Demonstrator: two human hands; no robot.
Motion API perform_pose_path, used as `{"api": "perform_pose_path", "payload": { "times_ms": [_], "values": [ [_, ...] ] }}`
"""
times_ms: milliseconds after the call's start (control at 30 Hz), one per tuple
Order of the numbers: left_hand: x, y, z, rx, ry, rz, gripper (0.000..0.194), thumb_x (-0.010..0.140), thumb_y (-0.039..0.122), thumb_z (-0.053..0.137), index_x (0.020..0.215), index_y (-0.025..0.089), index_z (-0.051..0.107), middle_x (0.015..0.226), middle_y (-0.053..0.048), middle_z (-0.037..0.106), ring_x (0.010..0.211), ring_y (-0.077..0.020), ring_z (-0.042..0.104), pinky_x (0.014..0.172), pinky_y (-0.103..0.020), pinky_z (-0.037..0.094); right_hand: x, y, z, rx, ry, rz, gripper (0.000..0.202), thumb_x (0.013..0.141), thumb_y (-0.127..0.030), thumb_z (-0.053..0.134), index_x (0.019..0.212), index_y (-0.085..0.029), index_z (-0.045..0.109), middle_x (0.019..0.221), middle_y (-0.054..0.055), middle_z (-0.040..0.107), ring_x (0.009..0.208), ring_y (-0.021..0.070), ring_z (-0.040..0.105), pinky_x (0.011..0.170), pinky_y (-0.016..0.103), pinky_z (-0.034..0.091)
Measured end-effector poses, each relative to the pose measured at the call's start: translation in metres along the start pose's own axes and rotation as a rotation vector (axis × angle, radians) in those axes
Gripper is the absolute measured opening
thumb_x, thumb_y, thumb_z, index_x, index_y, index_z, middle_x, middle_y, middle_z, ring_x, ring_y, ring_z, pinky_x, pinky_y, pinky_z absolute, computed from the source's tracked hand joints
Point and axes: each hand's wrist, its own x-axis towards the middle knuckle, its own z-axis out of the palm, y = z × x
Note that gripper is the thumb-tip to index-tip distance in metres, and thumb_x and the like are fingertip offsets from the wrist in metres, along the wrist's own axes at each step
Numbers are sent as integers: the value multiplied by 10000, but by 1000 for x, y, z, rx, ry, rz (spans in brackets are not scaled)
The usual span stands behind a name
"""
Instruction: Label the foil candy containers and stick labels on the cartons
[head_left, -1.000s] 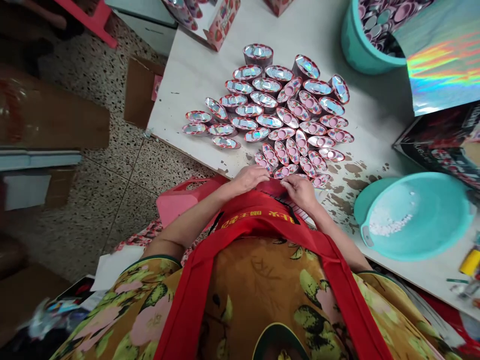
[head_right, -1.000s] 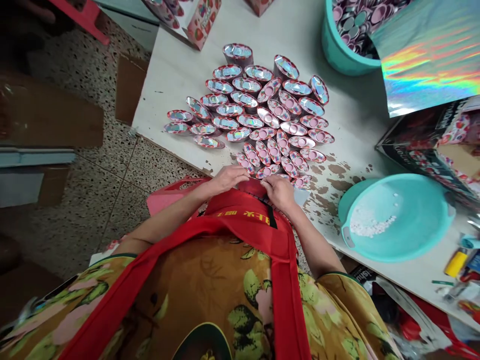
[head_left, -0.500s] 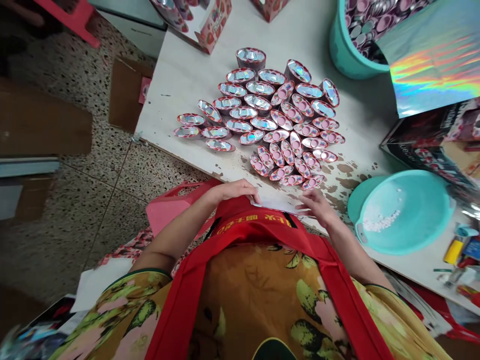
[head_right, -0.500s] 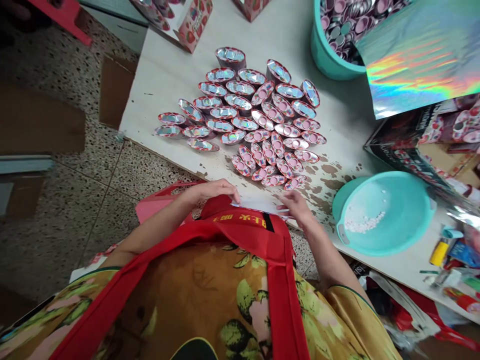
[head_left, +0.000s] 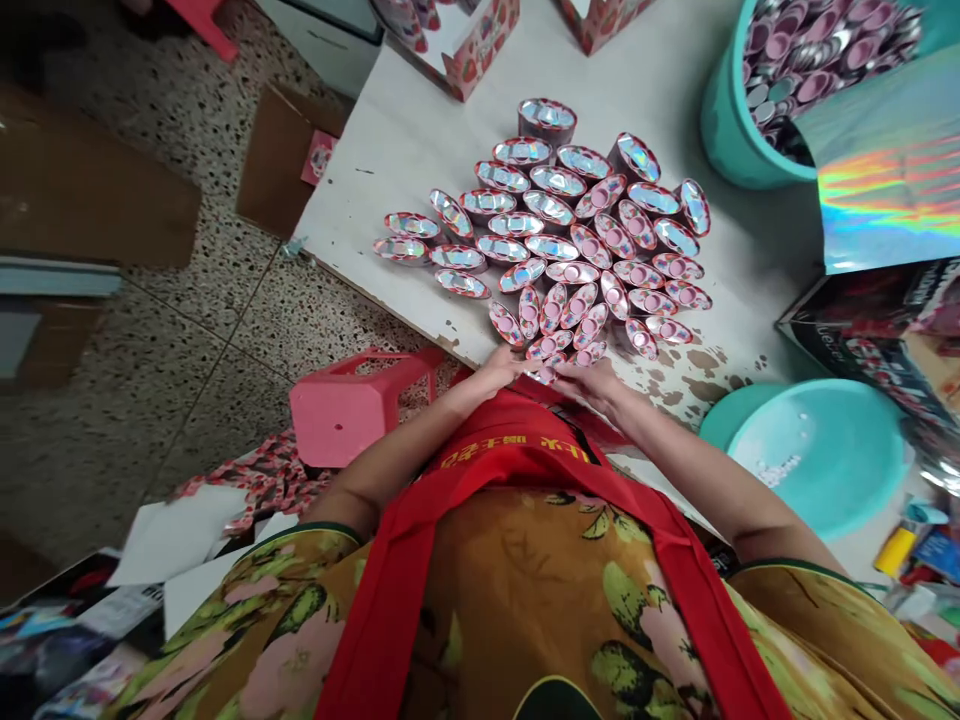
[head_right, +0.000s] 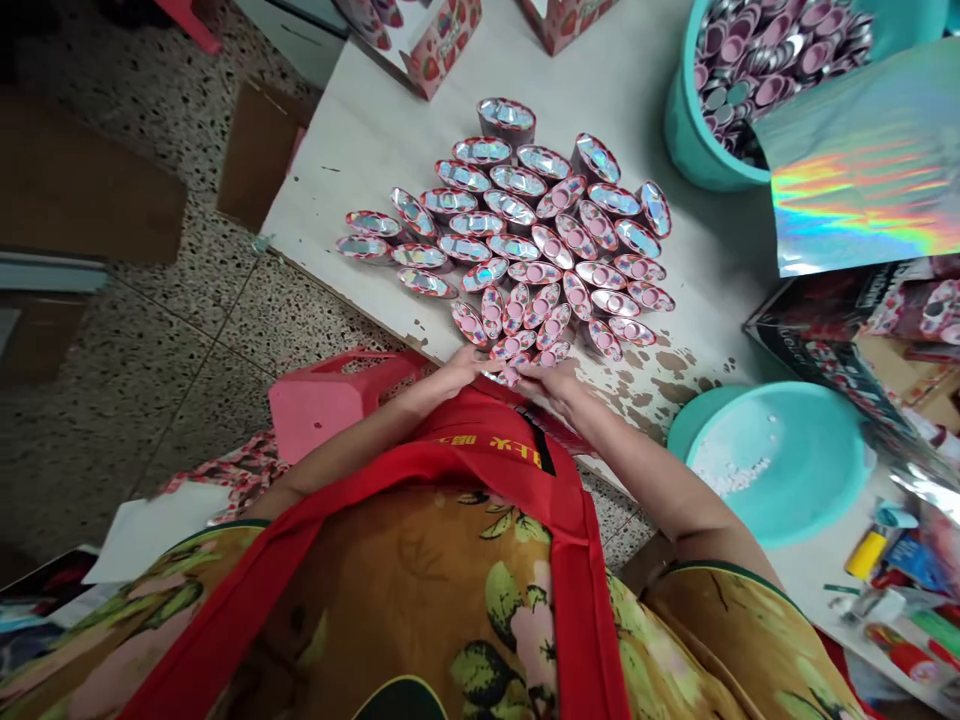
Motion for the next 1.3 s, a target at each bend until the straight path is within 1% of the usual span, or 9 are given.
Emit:
{"api": "perform_pose_path", "payload": {
  "times_ms": [200,333,467,633,767,900,1067,1200,1300],
  "values": [
    [-4,-8,-31,-7,279,156,605,774,496,777,1203,159,514,1064,-91,677,841,-161,667,740,-287,563,9,-12,51,221,3,121,255,777,-104,776,862,-217,564,732,-27,668,746,135,702,769,347,686],
    [-6,-21,-37,45,311,260,753,618,359,885,1232,186,485,1282,-125,595,1106,-220,618,880,-313,544,1,-9,70,393,83,109,267,828,-98,710,975,-253,549,814,-32,685,828,144,721,747,340,685],
    [2,-25,-52,4,374,376,657,614,383,880,1137,195,530,1151,-88,654,1062,-220,630,913,-345,534,-7,-8,84,463,92,136,176,895,-109,621,975,-248,549,867,-23,699,832,121,717,765,272,662],
    [0,-12,-78,90,646,462,477,742,505,795,1009,213,528,943,-23,629,843,-154,639,797,-281,530,-25,-24,61,-55,-65,216,189,920,-403,629,1008,-238,602,1081,47,722,861,202,733,793,393,635],
    [-2,-1,-76,424,841,612,603,720,555,816,1131,215,537,1154,-89,581,1043,-220,614,925,-339,513,-61,-38,17,-781,-203,-185,530,766,-553,770,1156,-216,649,1246,123,689,1071,296,689,968,484,547],
    [10,1,-71,643,780,718,683,760,636,745,1250,199,556,1279,-149,519,1226,-296,543,1047,-412,462,-77,-29,-9,-1269,-173,-700,651,815,-496,741,1369,-213,551,1346,155,633,1209,355,616,1016,536,496],
    [-3,7,-64,778,825,796,522,858,561,673,1234,205,607,1345,-156,543,1271,-310,515,1095,-450,416,-53,-7,-9,-1436,36,-902,471,942,-455,587,1329,-187,596,1212,160,695,1057,317,664,899,454,526],
    [-22,10,-32,959,408,971,238,956,319,601,1160,221,675,1226,-101,662,1131,-242,593,1045,-421,451,-42,-4,1,-1466,90,-933,356,996,-412,493,1220,-207,680,1037,117,739,923,268,668,837,384,491],
    [-17,10,-13,944,201,902,169,934,209,617,1071,185,713,1031,-76,726,983,-211,641,934,-362,501,-39,-7,7,-1454,70,-903,343,1010,-360,434,1131,-214,720,978,106,738,889,253,657,798,357,470]
  ]
}}
